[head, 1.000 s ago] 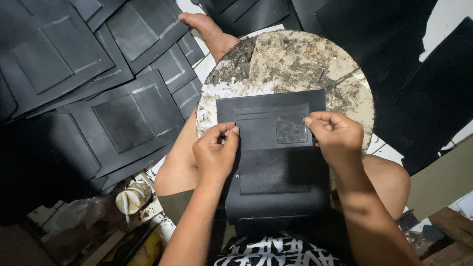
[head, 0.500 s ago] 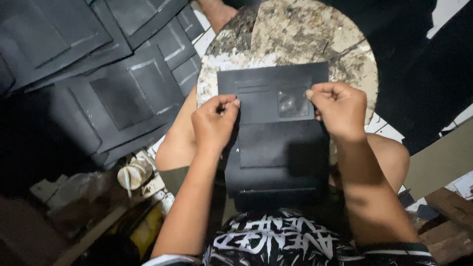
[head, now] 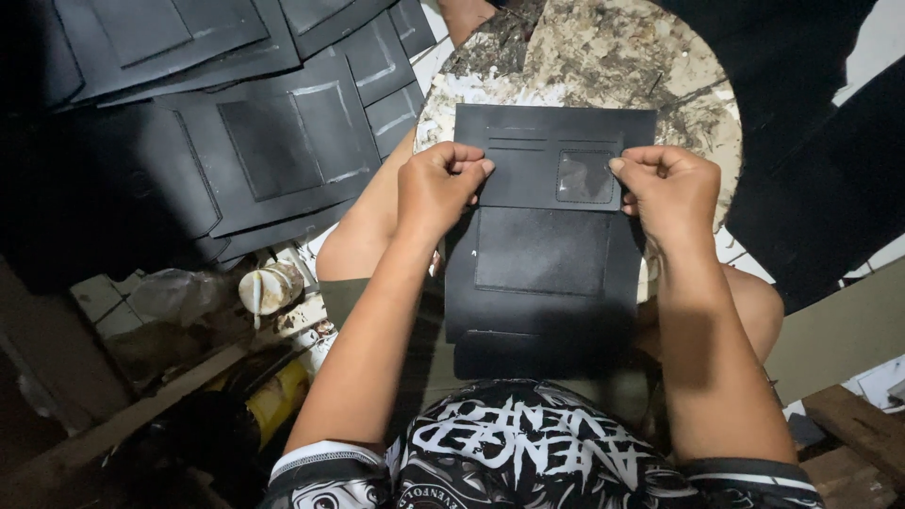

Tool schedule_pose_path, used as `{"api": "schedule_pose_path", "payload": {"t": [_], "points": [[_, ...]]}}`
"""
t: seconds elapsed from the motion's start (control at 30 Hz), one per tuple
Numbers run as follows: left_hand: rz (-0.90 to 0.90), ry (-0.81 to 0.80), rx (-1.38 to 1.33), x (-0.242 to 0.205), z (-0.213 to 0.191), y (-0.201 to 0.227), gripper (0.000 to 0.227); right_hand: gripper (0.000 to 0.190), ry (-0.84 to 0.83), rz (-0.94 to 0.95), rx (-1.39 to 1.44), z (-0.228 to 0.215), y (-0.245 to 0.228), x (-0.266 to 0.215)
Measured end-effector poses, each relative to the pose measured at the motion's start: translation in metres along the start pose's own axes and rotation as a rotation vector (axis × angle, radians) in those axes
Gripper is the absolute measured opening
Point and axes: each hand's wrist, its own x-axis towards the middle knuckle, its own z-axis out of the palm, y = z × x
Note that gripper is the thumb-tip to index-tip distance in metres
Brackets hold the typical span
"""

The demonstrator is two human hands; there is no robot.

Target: The person places a transparent plastic window onto a black pouch, presses it down, and rubs the surface with a small block to secure it. They repeat this process on multiple pouches, stacking the finished items to the side.

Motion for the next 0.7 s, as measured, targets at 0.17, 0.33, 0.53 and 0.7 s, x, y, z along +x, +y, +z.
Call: {"api": "schedule_pose_path", "payload": {"t": [0.17,0.33,0.53,0.7], "points": [[0.043,0.027,0.004,0.001,0.002,-0.005,0.021,0.021,0.010,-0.001,0.029,0.001,0.005,0.003],[0.078,0.046,0.027,0.006,0.001,-0.008,0.019,0.021,0.011,-0.011,0.027,-0.001,0.011,0.006],[0.016,0.047,0.006,0.003,0.000,-0.006,0.023,0.020,0.006,-0.015,0.019,0.000,0.010,0.005],[0.051,0.053,0.133,0.004,-0.005,-0.013,0.032,0.022,0.007,0.003,0.036,0.000,0.010,0.006]]}}
